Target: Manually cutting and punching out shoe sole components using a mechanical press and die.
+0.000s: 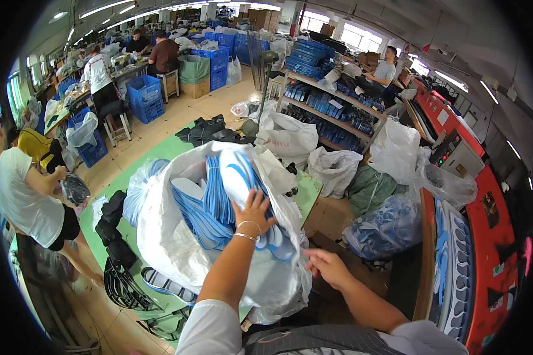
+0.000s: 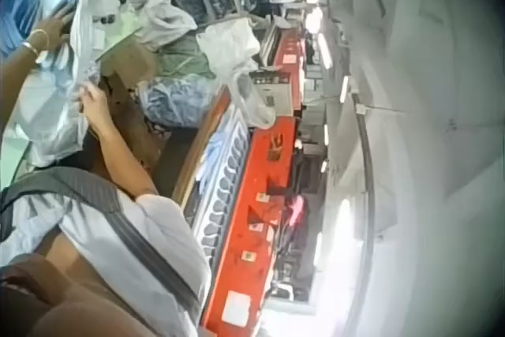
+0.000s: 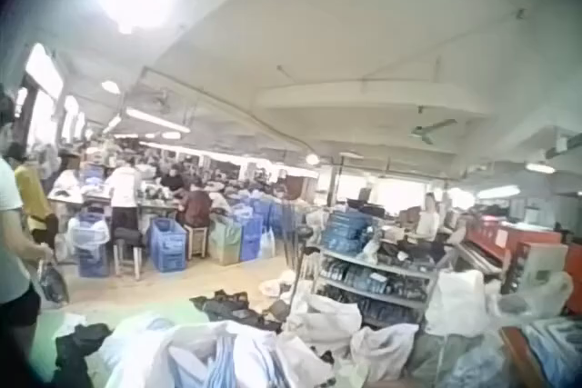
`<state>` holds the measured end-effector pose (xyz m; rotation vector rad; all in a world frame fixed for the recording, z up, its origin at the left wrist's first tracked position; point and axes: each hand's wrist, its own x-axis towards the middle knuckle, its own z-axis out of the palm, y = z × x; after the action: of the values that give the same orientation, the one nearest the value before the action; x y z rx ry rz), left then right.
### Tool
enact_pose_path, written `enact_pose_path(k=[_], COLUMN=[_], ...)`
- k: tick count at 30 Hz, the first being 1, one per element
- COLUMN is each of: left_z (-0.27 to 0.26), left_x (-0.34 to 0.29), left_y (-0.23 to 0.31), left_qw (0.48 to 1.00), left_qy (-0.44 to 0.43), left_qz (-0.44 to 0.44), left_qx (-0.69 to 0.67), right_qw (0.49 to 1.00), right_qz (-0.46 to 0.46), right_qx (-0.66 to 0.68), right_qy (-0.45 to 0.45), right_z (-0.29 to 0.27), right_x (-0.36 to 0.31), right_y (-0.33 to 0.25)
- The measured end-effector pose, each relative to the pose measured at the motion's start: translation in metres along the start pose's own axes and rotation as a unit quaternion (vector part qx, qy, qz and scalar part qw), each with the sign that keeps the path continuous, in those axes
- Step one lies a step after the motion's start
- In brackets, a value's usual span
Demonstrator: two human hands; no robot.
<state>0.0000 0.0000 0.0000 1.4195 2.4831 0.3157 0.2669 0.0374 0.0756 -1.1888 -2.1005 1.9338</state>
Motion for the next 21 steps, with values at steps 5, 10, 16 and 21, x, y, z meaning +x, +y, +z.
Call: enact_pose_path(k=[5,10,16,21], left_z=[0.035,0.021,0.019,-0.043], left_x=[-0.010,0.012,0.026,0.087], left_y=[0.009,0.032,-0.014,0.088], left_qw=[0.996,0.995,0.981,0.970], left_qy=[-0.009,-0.028,0.132,0.231], left_qz=[0.021,0.039,-0.028,0.033], left_qx=[0.081,0.082,-0.143,-0.070], right_qw=[0.999,0.972,0.951,0.786], right_qz=[0.004,0.107,0.073,0.095], right_qx=[-0.053,0.037,-0.027,-0.015], right_qy=[0.009,0.208,0.300,0.610], right_z=[-0.054,-0.148,-0.294,-0.438], right_x=[-0.064,-0.136,-0.183,-0.260], right_y=[0.026,0.090,0.102,0.207])
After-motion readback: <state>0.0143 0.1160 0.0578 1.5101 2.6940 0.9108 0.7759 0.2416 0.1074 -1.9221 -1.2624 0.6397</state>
